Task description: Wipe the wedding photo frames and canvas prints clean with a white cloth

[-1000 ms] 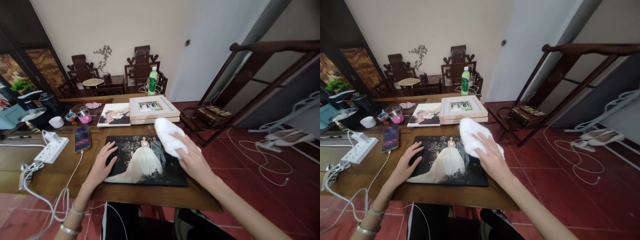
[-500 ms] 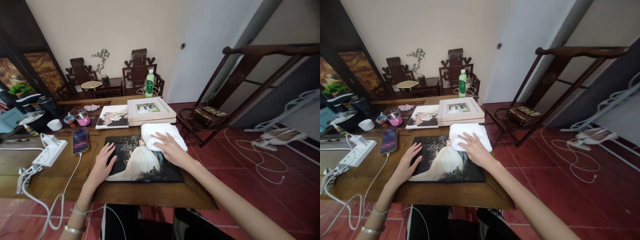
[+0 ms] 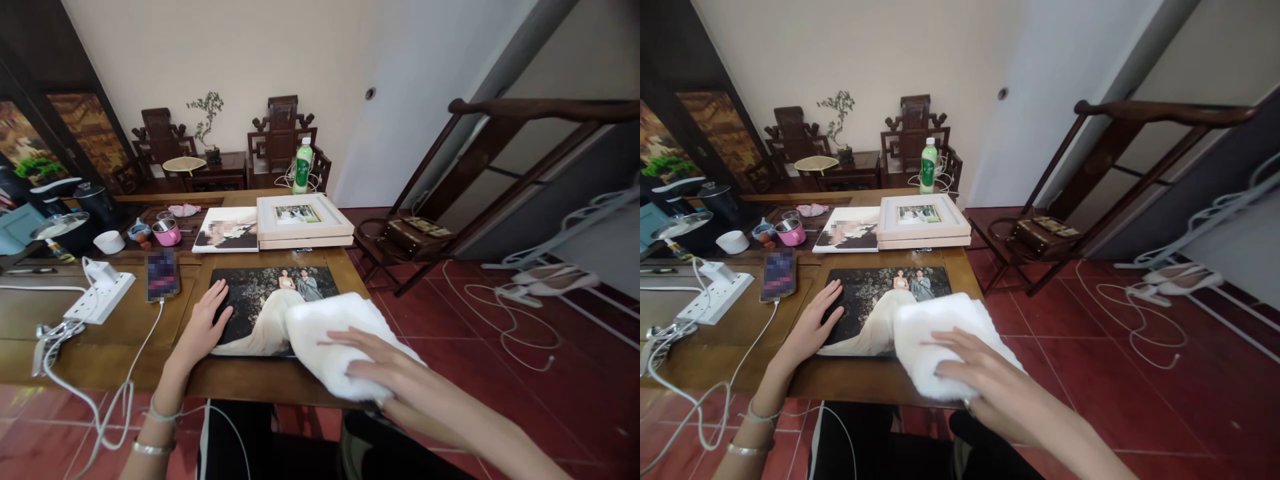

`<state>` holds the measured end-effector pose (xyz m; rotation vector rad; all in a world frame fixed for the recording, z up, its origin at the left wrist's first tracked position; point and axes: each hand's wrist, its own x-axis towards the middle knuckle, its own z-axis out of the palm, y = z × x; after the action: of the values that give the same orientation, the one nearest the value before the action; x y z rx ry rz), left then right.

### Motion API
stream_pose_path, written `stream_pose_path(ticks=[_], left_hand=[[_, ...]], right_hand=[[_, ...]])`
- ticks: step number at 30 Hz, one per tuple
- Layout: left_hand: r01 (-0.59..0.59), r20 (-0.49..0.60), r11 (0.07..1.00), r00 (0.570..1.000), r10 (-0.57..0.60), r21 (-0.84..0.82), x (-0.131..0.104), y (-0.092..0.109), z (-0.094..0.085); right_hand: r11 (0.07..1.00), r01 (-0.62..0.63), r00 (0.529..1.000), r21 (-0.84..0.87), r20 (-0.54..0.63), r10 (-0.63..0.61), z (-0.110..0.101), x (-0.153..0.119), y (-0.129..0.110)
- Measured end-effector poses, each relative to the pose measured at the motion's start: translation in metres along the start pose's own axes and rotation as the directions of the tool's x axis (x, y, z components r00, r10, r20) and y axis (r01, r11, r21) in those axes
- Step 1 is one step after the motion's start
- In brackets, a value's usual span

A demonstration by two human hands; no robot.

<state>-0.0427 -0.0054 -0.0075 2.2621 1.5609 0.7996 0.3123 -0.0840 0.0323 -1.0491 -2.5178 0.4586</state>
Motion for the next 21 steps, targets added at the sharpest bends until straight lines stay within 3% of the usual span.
stream_pose_path(ticks=[3,7,11,15,21], left_hand=[[0.015,0.027,1.0,1.0,-0.015,-0.007,-0.002,-0.002,-0.001],[0.025,0.072,0.999,0.997,-0.022,-0.044,-0.003,-0.004,-0.002],[0.037,0.078,0.996,0.997,-0.03,-0.081,-0.003,-0.005,-0.003],[0.039,0.032,0.993,0.999,-0.036,-0.11,-0.003,-0.007,0.0],[0.042,0.005,0.992,0.999,-0.042,-0.115,-0.001,-0.007,0.003]], right_hand=[[0.993,0.081,0.996,-0.09,0.054,-0.076,-0.001,0.038,0.019],[0.985,0.061,0.998,-0.159,0.025,-0.057,0.002,0.085,0.058],[0.977,0.051,0.999,-0.205,0.001,-0.052,0.004,0.108,0.081],[0.979,0.051,0.999,-0.198,0.019,-0.048,0.004,0.093,0.066],[0.997,0.0,0.987,-0.077,0.158,0.012,-0.004,0.019,0.01]])
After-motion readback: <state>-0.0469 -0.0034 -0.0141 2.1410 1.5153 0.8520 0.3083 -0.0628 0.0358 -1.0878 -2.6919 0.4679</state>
